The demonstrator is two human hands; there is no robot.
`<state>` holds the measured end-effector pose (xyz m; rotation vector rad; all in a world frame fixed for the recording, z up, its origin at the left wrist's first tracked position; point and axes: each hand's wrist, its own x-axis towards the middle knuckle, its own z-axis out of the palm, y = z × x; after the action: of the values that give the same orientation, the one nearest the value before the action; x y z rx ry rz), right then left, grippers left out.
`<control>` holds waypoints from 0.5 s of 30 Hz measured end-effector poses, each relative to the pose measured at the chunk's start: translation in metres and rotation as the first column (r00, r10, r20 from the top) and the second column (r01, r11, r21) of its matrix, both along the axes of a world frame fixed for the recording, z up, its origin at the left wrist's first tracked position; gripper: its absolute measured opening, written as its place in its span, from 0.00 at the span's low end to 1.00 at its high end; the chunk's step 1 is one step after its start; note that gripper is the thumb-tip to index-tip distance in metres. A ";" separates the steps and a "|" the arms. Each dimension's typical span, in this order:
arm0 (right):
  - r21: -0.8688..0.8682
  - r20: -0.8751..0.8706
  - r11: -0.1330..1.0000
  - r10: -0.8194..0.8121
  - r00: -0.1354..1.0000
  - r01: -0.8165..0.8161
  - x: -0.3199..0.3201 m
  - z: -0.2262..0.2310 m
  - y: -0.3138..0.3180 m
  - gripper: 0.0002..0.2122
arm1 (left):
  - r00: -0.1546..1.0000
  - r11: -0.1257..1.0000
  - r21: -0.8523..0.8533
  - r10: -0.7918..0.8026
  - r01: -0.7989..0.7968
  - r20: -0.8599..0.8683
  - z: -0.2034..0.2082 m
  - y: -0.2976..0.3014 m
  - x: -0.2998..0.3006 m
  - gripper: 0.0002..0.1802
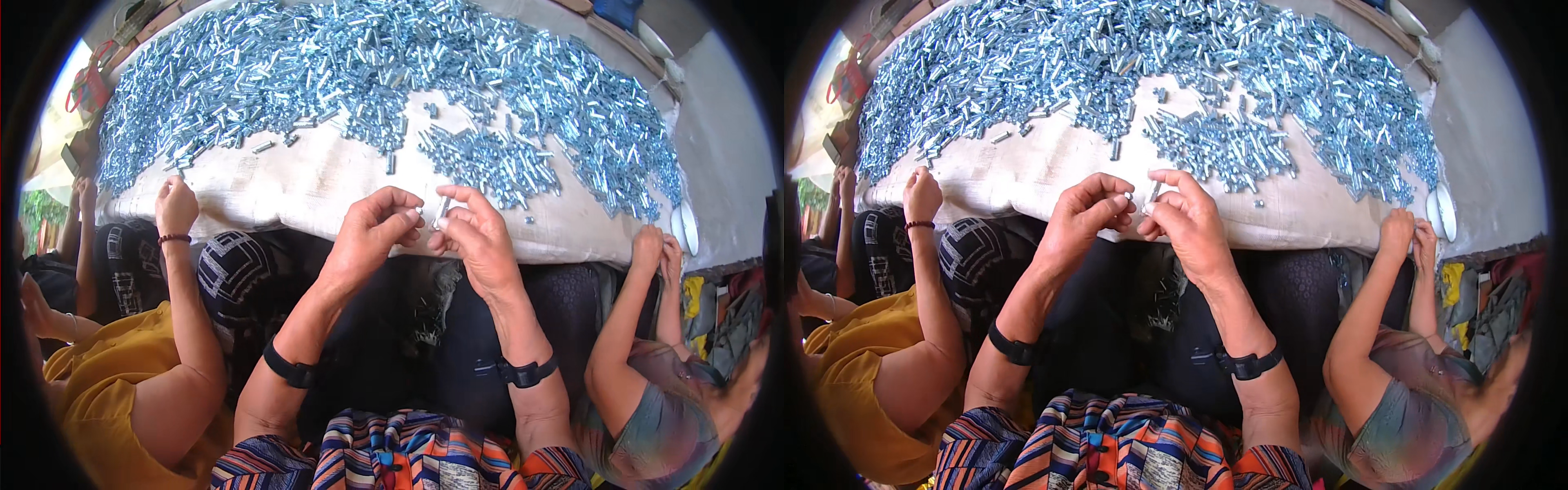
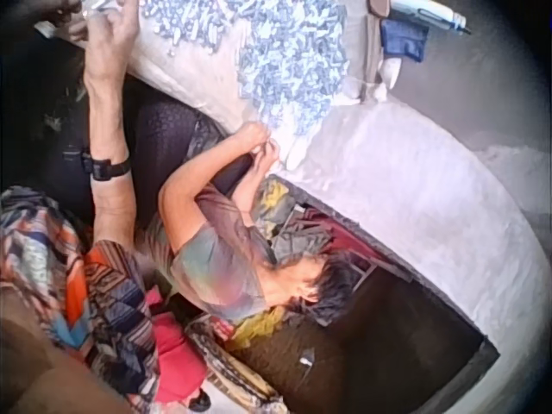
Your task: Sorting and inspecting small metal screws from a large pile on a table.
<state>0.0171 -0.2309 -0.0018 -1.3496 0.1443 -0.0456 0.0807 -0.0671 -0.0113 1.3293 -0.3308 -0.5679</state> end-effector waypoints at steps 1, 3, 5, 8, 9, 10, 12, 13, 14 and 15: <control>0.130 -0.055 0.991 -0.001 0.998 0.009 -0.008 0.001 0.000 0.12 | 0.999 0.998 -0.069 -0.003 0.000 -0.051 0.001 0.000 -0.006 0.10; 0.215 -0.030 0.975 -0.044 0.999 0.049 -0.018 -0.006 -0.003 0.08 | 0.997 0.996 -0.089 -0.022 0.015 -0.076 0.002 0.000 -0.012 0.09; 0.267 0.038 0.961 -0.080 0.996 0.067 -0.029 -0.010 -0.005 0.06 | 0.996 0.989 -0.147 -0.031 0.019 -0.082 0.003 0.000 -0.020 0.08; 0.307 0.030 0.943 -0.146 0.989 0.129 -0.038 -0.006 -0.003 0.06 | 0.992 0.986 -0.165 -0.049 0.029 -0.117 0.007 -0.003 -0.028 0.07; 0.324 0.023 0.933 -0.173 0.985 0.156 -0.041 -0.006 -0.003 0.05 | 0.988 0.982 -0.188 -0.058 0.031 -0.142 0.007 -0.004 -0.032 0.07; 0.325 0.019 0.932 -0.177 0.984 0.162 -0.043 -0.006 -0.002 0.05 | 0.987 0.982 -0.186 -0.063 0.035 -0.145 0.006 -0.006 -0.034 0.07; 0.321 0.081 0.944 -0.103 0.991 0.072 -0.046 -0.006 0.001 0.05 | 0.985 0.972 -0.222 -0.104 0.071 -0.140 0.006 -0.008 -0.038 0.06; 0.321 0.079 0.944 -0.106 0.991 0.075 -0.048 -0.007 0.000 0.05 | 0.984 0.972 -0.222 -0.106 0.073 -0.142 0.006 -0.008 -0.039 0.06; 0.370 0.081 0.927 -0.090 0.993 0.054 -0.049 -0.007 -0.001 0.05 | 0.983 0.971 -0.226 -0.111 0.076 -0.145 0.006 -0.008 -0.039 0.06; 0.419 0.083 0.907 -0.074 0.994 0.032 -0.051 -0.007 -0.001 0.05 | 0.982 0.970 -0.230 -0.114 0.078 -0.148 0.006 -0.007 -0.040 0.07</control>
<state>-0.0340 -0.2321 -0.0093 -0.9119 0.1012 -0.1197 0.0405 -0.0745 -0.0053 1.0481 -0.3178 -0.6940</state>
